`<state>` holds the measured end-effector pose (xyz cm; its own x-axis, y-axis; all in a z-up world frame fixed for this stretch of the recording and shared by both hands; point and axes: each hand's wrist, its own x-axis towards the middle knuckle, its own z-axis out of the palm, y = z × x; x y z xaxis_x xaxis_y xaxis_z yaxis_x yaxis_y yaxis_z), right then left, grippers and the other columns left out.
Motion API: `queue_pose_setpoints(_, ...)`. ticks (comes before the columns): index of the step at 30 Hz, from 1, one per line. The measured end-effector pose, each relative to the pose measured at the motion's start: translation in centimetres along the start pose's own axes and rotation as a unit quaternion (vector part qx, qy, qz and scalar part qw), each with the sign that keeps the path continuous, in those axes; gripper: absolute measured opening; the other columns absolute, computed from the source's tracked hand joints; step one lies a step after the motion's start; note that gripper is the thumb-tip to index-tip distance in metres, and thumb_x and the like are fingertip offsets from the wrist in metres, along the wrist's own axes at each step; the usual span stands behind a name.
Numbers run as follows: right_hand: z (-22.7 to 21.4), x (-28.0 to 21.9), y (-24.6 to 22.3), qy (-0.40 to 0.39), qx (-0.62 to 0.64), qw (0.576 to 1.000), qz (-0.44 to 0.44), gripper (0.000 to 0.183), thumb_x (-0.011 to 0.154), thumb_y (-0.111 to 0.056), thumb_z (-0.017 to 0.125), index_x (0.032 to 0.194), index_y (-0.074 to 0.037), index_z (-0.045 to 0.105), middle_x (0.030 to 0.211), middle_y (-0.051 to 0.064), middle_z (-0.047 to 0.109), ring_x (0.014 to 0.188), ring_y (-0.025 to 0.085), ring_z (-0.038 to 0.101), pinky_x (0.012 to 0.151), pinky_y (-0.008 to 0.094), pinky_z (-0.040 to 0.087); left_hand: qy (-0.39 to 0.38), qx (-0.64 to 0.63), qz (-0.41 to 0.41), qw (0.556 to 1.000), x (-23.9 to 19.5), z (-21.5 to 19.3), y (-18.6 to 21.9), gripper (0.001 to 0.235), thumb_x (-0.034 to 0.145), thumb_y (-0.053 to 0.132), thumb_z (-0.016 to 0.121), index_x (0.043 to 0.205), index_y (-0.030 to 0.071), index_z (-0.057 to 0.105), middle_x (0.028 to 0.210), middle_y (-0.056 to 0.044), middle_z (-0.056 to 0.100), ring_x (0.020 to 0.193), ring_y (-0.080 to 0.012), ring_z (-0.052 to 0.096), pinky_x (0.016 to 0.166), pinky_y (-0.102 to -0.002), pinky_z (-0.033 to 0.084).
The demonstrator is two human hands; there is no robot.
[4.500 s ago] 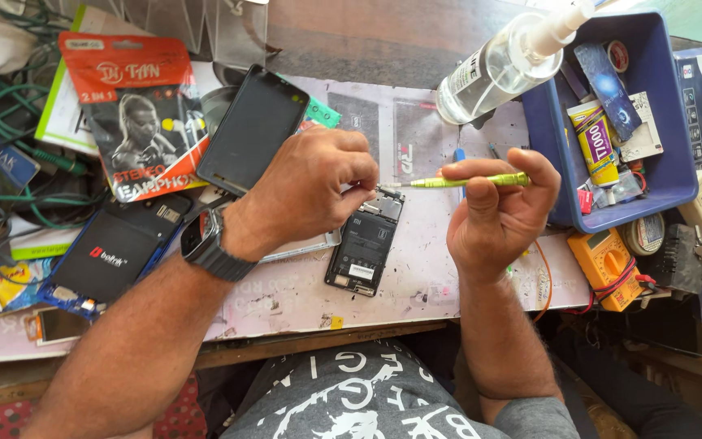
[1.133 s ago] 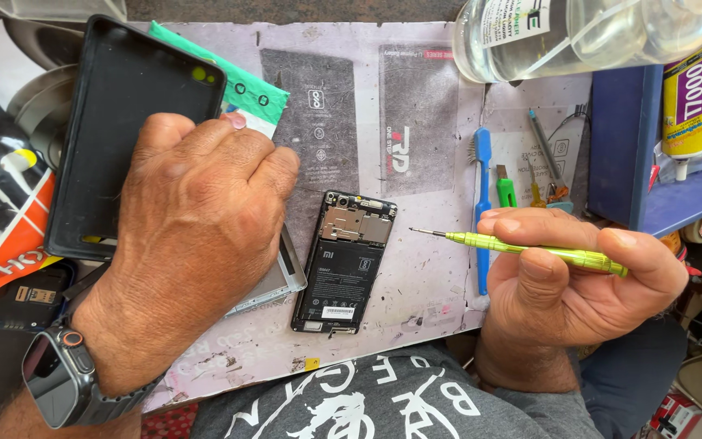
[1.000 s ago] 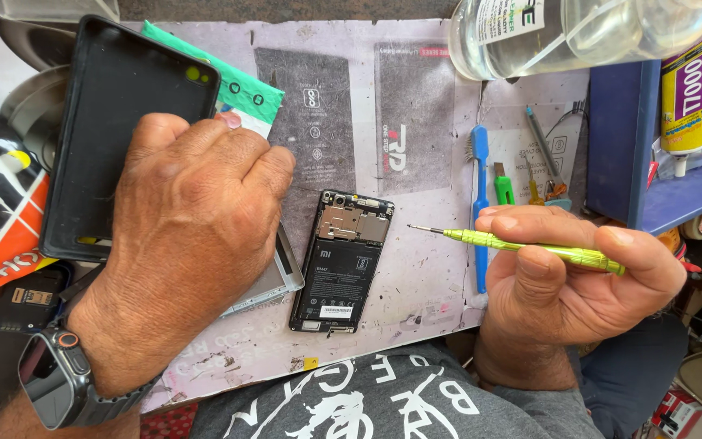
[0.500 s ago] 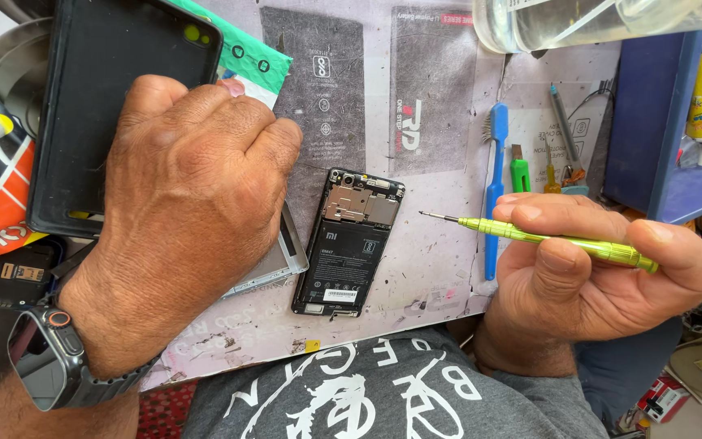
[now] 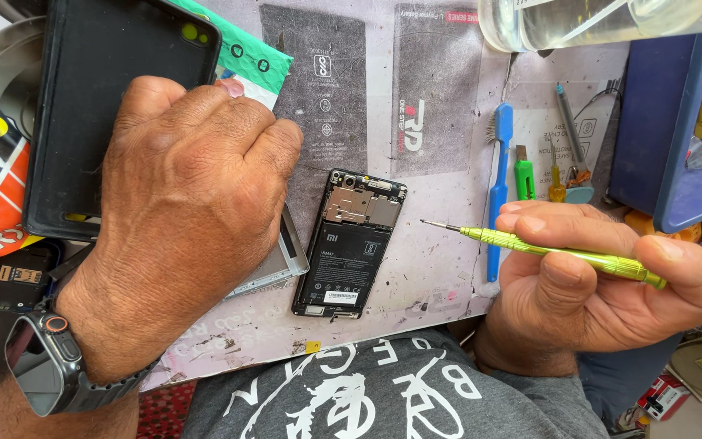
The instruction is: The person uses a screwdriver to remove screws from a disassembled smartphone, then cleans the phone's exterior with a toothbrush and liquid. The person handles the phone casing, battery, and internal components while working at a cluttered repair bench.
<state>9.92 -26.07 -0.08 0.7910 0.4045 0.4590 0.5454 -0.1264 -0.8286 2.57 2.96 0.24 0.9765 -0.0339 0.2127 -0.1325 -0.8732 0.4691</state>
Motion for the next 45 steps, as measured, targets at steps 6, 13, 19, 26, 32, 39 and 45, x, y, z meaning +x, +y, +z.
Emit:
queue_pose_setpoints(6, -0.3, 0.1, 0.1, -0.012, -0.012, 1.000, -0.008, 0.040, 0.112, -0.021, 0.066, 0.137, -0.012, 0.035, 0.091, 0.023, 0.074, 0.074, 0.028, 0.078, 0.069, 0.038, 0.065, 0.002, -0.002, 0.003, 1.000, 0.0, 0.1, -0.1, 0.003, 0.083, 0.003, 0.071, 0.085, 0.005, 0.072, 0.076, -0.005, 0.063, 0.082, -0.0240, 0.064, 0.076, -0.041, 0.041)
queue_pose_setpoints(13, 0.0, -0.3, -0.1, 0.004, -0.017, 1.000, -0.001, 0.041, 0.112, -0.022, 0.066, 0.137, -0.011, 0.035, 0.090, 0.023, 0.074, 0.072, 0.028, 0.078, 0.068, 0.038, 0.064, 0.005, -0.003, 0.001, 1.000, 0.1, 0.0, 0.0, 0.004, 0.084, 0.003, 0.070, 0.087, 0.004, 0.072, 0.075, -0.005, 0.063, 0.081, -0.0241, 0.064, 0.075, -0.041, 0.041)
queue_pose_setpoints(19, 0.4, -0.5, -0.5, 0.018, -0.018, 1.000, 0.014, 0.042, 0.112, -0.022, 0.068, 0.138, -0.012, 0.036, 0.090, 0.023, 0.074, 0.072, 0.027, 0.078, 0.068, 0.038, 0.064, -0.009, -0.008, -0.013, 1.000, -0.3, 0.2, -0.1, 0.006, 0.086, 0.003, 0.068, 0.081, 0.006, 0.069, 0.075, -0.005, 0.063, 0.080, -0.0231, 0.062, 0.075, -0.040, 0.042)
queue_pose_setpoints(26, 0.3, -0.6, -0.4, 0.011, 0.000, 1.000, 0.026, 0.041, 0.113, -0.021, 0.069, 0.138, -0.012, 0.037, 0.090, 0.022, 0.074, 0.073, 0.028, 0.077, 0.070, 0.040, 0.064, -0.021, -0.020, -0.018, 0.999, -0.8, 0.5, -0.4, 0.004, 0.087, 0.003, 0.066, 0.085, 0.006, 0.068, 0.079, -0.006, 0.063, 0.084, -0.0241, 0.063, 0.077, -0.041, 0.042)
queue_pose_setpoints(32, 0.5, -1.0, -0.4, 0.019, 0.014, 0.999, 0.041, 0.042, 0.112, -0.020, 0.071, 0.138, -0.012, 0.038, 0.089, 0.021, 0.073, 0.071, 0.027, 0.077, 0.069, 0.039, 0.064, -0.020, -0.015, -0.017, 1.000, -0.9, 0.6, -0.4, 0.005, 0.087, 0.003, 0.066, 0.084, 0.007, 0.067, 0.079, -0.005, 0.063, 0.085, -0.0235, 0.063, 0.077, -0.041, 0.042)
queue_pose_setpoints(39, 0.8, -1.2, -0.8, 0.027, 0.026, 0.997, 0.067, 0.042, 0.112, -0.023, 0.073, 0.133, -0.012, 0.039, 0.089, 0.023, 0.073, 0.071, 0.026, 0.076, 0.071, 0.039, 0.064, -0.014, -0.015, -0.019, 1.000, -0.9, 0.6, -0.3, 0.008, 0.087, 0.001, 0.065, 0.082, 0.007, 0.067, 0.076, -0.005, 0.062, 0.083, -0.0225, 0.063, 0.077, -0.041, 0.042)
queue_pose_setpoints(45, 1.1, -1.0, -1.0, 0.020, 0.029, 0.997, 0.072, 0.042, 0.113, -0.025, 0.074, 0.133, -0.012, 0.039, 0.088, 0.022, 0.074, 0.071, 0.026, 0.076, 0.071, 0.038, 0.063, -0.017, -0.011, -0.024, 1.000, -0.8, 0.7, -0.3, 0.010, 0.088, 0.002, 0.065, 0.079, 0.008, 0.066, 0.076, -0.005, 0.062, 0.081, -0.0220, 0.062, 0.074, -0.040, 0.042)
